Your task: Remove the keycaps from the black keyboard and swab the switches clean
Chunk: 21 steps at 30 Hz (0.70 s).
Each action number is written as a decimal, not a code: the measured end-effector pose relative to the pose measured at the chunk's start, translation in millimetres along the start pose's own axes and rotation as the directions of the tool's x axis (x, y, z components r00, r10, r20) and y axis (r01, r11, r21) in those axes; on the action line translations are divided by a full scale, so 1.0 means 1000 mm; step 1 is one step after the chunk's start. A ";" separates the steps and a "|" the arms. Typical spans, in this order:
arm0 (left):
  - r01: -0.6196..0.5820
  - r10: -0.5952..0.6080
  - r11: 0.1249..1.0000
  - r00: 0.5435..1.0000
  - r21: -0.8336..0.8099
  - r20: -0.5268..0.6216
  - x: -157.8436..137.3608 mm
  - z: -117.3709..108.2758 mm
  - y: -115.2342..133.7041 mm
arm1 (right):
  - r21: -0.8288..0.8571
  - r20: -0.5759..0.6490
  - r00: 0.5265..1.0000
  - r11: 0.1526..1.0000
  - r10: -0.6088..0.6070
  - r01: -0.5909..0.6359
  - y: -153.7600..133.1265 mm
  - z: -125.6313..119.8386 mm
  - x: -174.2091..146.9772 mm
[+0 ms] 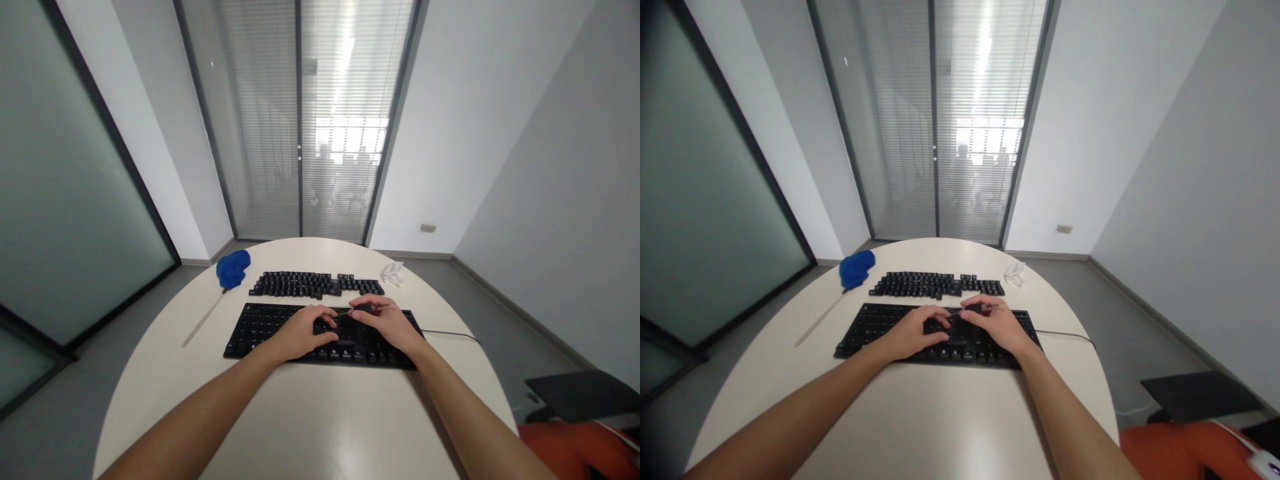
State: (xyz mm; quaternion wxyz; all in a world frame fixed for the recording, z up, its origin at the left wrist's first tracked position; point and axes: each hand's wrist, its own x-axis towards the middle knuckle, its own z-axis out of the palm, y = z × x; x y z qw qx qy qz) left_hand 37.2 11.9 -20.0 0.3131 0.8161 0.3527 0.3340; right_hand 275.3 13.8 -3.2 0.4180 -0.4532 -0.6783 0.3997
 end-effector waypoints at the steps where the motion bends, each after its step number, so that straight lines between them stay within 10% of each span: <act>1: -0.010 0.010 1.000 1.000 0.012 0.006 -0.001 -0.001 0.001 | -0.019 -0.026 1.000 1.000 -0.001 0.000 0.001 -0.003 0.000; 21: -0.125 0.120 0.956 0.992 0.267 0.035 -0.001 0.004 -0.001 | -0.068 -0.085 0.996 0.998 0.000 -0.005 0.006 -0.012 0.002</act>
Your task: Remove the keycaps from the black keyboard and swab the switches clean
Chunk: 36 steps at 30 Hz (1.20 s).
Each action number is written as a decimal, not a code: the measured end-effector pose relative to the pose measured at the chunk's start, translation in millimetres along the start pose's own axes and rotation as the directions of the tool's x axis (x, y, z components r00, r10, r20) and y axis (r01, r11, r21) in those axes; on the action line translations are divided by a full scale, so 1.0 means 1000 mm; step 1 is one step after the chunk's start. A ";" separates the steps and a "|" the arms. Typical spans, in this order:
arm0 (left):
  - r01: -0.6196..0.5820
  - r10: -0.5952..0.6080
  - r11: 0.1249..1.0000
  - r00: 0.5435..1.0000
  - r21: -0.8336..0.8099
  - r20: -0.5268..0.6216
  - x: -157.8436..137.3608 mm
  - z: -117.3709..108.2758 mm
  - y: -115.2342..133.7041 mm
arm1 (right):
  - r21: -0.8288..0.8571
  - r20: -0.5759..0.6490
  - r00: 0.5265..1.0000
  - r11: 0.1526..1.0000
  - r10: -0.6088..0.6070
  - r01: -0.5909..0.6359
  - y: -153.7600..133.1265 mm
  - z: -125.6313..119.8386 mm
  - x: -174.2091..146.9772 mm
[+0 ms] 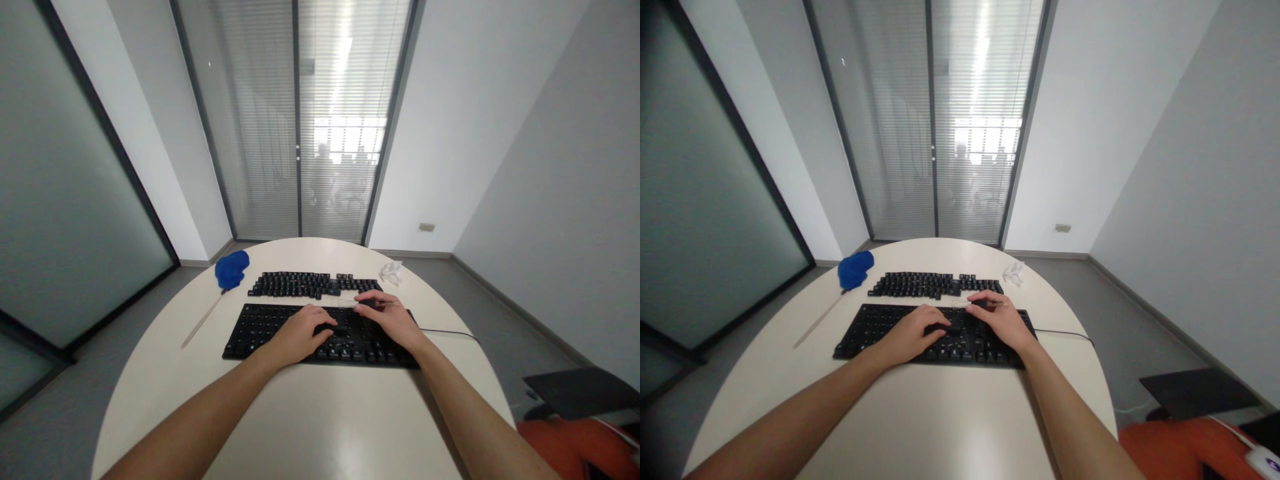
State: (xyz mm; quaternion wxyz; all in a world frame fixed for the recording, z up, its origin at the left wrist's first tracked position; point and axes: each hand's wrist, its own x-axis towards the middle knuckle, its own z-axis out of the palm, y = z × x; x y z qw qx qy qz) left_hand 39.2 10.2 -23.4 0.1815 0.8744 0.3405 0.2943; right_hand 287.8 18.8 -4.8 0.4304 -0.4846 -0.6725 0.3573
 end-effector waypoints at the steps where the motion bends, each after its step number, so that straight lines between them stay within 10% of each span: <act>1: 0.005 -0.005 1.000 1.000 -0.001 -0.004 0.000 0.001 -0.001 | -0.002 0.005 1.000 1.000 -0.001 0.001 0.000 0.000 0.000; 36: 0.206 -0.169 0.954 0.969 0.217 -0.178 0.042 -0.014 -0.014 | -0.210 0.155 0.987 0.976 -0.032 0.065 -0.007 -0.004 -0.004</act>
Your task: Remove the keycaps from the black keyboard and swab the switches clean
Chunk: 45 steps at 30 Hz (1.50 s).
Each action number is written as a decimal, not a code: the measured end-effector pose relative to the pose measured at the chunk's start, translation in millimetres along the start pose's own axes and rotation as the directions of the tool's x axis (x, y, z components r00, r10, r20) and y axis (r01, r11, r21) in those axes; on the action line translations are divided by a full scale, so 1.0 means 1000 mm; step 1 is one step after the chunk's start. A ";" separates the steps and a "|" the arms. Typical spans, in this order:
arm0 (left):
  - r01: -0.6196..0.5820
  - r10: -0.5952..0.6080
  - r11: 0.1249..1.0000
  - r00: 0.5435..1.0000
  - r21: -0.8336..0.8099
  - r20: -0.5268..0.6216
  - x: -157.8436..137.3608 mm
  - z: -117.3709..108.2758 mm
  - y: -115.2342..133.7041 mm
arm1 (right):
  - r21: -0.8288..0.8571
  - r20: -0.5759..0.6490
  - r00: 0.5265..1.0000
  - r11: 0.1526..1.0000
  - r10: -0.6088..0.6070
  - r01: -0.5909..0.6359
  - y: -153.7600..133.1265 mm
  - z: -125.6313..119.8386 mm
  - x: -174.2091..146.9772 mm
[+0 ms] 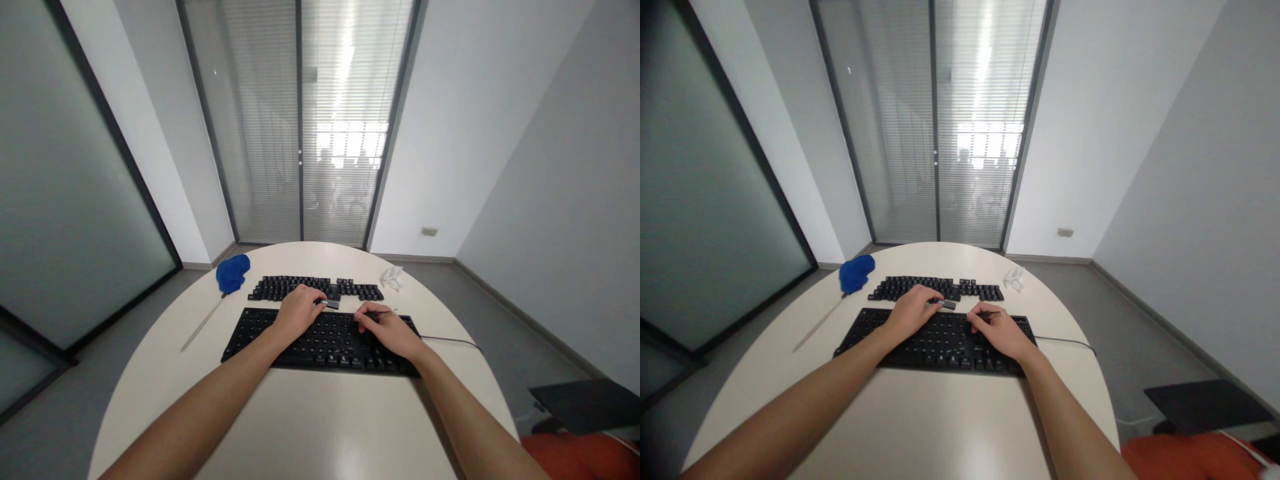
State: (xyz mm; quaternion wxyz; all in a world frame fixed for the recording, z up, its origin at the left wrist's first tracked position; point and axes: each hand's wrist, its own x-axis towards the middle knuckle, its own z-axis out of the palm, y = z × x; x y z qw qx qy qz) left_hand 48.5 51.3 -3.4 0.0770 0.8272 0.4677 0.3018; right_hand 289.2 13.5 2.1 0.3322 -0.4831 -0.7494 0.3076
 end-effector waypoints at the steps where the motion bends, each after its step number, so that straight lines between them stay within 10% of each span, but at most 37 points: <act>1: -0.025 0.025 1.000 1.000 0.005 0.002 0.005 0.002 -0.001 | 0.000 0.002 1.000 1.000 -0.002 0.002 -0.001 -0.001 0.000; 17: 0.009 -0.016 0.990 0.999 0.142 0.045 0.026 0.030 -0.008 | 0.107 0.154 0.988 0.994 -0.032 0.015 -0.004 -0.004 -0.006; 31: -0.144 0.150 0.987 0.985 -0.070 0.084 -0.026 0.003 0.014 | 0.007 0.105 0.991 0.996 -0.088 0.088 0.004 -0.002 -0.004; 45: -0.022 0.046 0.994 0.971 -0.105 0.235 -0.031 -0.002 0.020 | -0.066 0.150 0.976 0.984 -0.156 0.168 0.010 -0.005 -0.002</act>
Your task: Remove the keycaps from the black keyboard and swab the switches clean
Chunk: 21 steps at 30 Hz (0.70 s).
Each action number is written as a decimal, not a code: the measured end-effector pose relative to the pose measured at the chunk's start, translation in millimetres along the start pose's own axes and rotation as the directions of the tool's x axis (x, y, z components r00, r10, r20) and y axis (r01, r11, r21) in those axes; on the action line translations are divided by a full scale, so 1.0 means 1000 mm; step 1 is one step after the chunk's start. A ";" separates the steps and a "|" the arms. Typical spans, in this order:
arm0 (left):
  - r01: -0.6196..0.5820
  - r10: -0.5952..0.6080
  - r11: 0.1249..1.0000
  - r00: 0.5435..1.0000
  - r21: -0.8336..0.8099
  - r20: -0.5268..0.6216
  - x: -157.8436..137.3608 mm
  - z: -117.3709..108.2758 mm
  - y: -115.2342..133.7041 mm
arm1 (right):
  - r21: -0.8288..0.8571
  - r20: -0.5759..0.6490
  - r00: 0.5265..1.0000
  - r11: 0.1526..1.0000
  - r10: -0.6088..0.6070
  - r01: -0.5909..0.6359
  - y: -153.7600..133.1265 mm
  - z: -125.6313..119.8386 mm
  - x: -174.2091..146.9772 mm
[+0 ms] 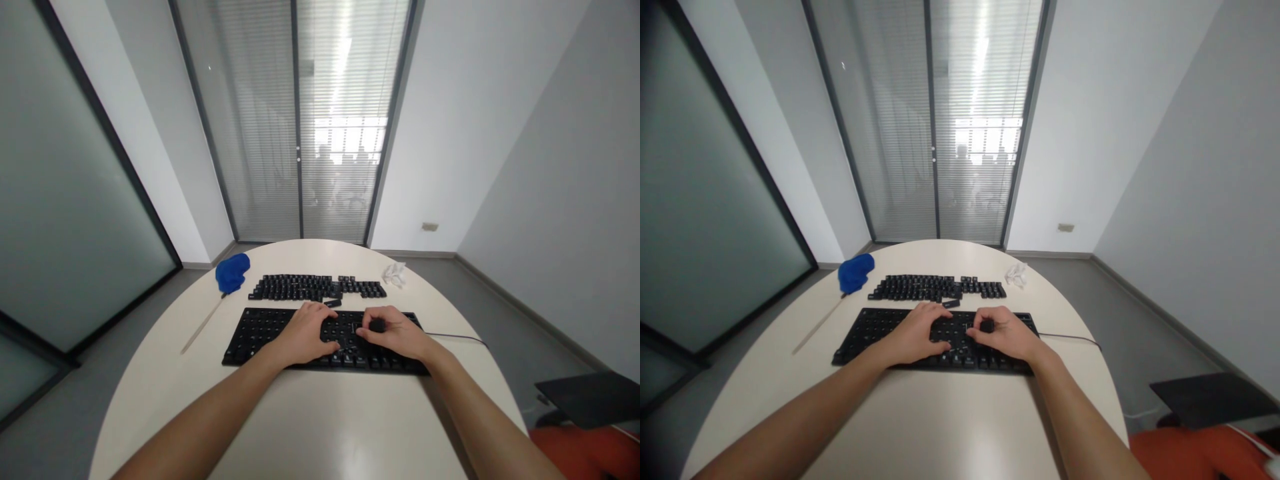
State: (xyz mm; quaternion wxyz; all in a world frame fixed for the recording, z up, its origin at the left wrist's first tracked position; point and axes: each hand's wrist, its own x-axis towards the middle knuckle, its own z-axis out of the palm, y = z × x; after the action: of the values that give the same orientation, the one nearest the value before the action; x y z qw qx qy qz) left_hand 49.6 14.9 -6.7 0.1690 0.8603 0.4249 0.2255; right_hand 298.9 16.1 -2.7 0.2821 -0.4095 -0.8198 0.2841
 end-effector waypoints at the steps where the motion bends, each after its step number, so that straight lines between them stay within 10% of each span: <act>1: 0.018 -0.018 1.000 1.000 0.014 0.000 0.000 0.001 0.002 | 0.002 0.003 1.000 1.000 0.001 -0.001 0.000 0.000 0.000; 21: 0.171 -0.165 0.980 0.984 0.103 -0.058 0.006 0.020 0.018 | 0.089 -0.064 0.994 0.992 0.091 -0.085 0.000 -0.006 -0.004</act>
State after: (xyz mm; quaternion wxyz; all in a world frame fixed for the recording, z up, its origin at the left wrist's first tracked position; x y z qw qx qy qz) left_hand 74.7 7.2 -13.4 0.1304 0.8233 0.5116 0.2085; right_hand 304.3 14.2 0.5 0.3146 -0.4420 -0.7779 0.3172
